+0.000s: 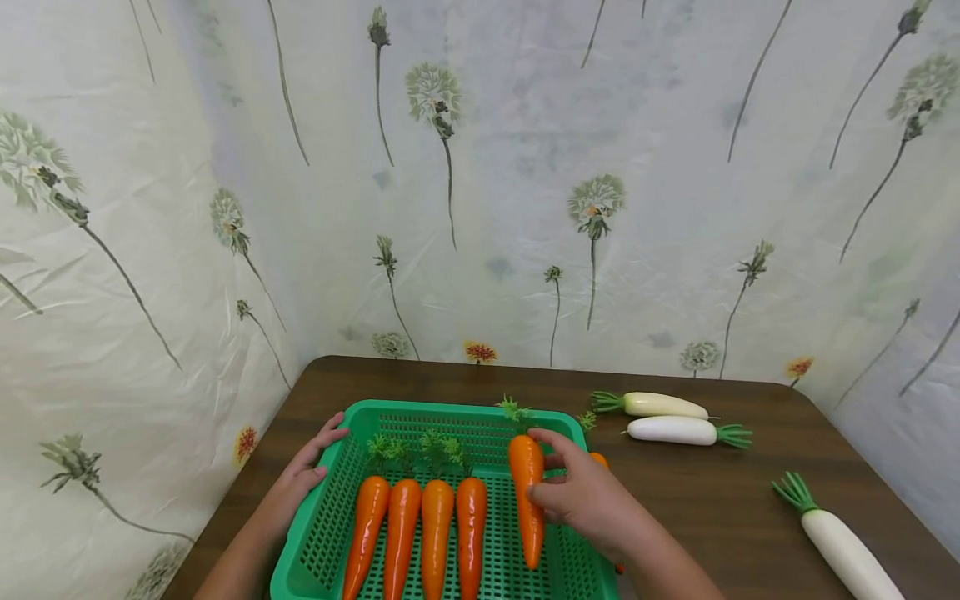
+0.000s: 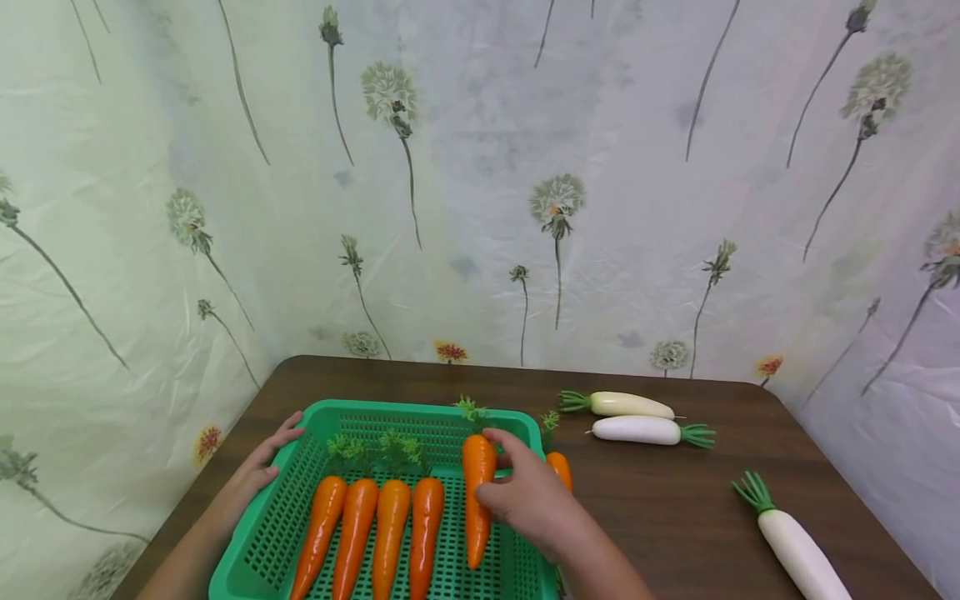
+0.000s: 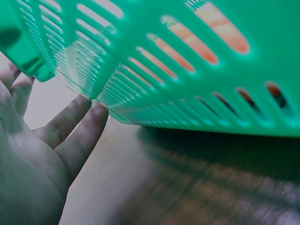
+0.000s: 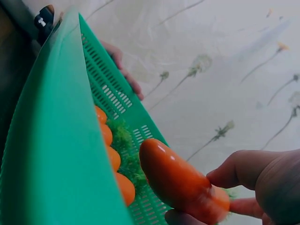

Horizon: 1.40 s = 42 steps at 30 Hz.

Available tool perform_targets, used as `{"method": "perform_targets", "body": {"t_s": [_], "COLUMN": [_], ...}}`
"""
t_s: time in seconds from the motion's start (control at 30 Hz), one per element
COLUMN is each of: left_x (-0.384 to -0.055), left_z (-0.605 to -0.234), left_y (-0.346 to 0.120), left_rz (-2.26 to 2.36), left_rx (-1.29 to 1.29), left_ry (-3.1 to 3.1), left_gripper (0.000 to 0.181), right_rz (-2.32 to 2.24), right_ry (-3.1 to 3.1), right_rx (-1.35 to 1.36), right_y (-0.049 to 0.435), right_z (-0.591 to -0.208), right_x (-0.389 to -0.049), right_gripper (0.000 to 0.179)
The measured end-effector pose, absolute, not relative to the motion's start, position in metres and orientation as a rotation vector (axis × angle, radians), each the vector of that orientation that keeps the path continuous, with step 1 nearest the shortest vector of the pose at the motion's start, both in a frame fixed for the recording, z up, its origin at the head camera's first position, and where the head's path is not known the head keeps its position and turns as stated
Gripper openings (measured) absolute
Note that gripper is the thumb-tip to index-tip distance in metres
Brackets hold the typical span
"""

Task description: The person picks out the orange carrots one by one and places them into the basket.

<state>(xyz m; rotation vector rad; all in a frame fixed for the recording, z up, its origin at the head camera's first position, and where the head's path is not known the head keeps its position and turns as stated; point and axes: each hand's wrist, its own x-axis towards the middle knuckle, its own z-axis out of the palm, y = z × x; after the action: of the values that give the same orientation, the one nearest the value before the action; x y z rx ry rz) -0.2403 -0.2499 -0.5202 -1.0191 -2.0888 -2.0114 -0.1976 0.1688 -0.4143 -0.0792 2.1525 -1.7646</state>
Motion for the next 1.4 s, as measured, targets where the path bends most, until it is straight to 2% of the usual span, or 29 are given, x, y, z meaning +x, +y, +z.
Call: {"method": "perform_targets", "body": {"t_s": [1.0,1.4], "left_x": [-0.24,-0.24], "left_z": [-0.518,-0.516], "left_y": [-0.249,-0.245], "left_rz": [-2.019,-2.016], "left_rx": [-1.003,-1.099], "left_ry": [-2.094,-2.029], "left_gripper": [0.048,0.05], "right_rz": [-1.838,-1.909], "right_ry": [2.096,1.999], "right_rx": [-0.068,-0.157], "right_y": [0.172,0.184], "right_z": [-0.417,-0.419], "right_x": [-0.194,-0.195], "right_gripper": [0.066,0.062]}}
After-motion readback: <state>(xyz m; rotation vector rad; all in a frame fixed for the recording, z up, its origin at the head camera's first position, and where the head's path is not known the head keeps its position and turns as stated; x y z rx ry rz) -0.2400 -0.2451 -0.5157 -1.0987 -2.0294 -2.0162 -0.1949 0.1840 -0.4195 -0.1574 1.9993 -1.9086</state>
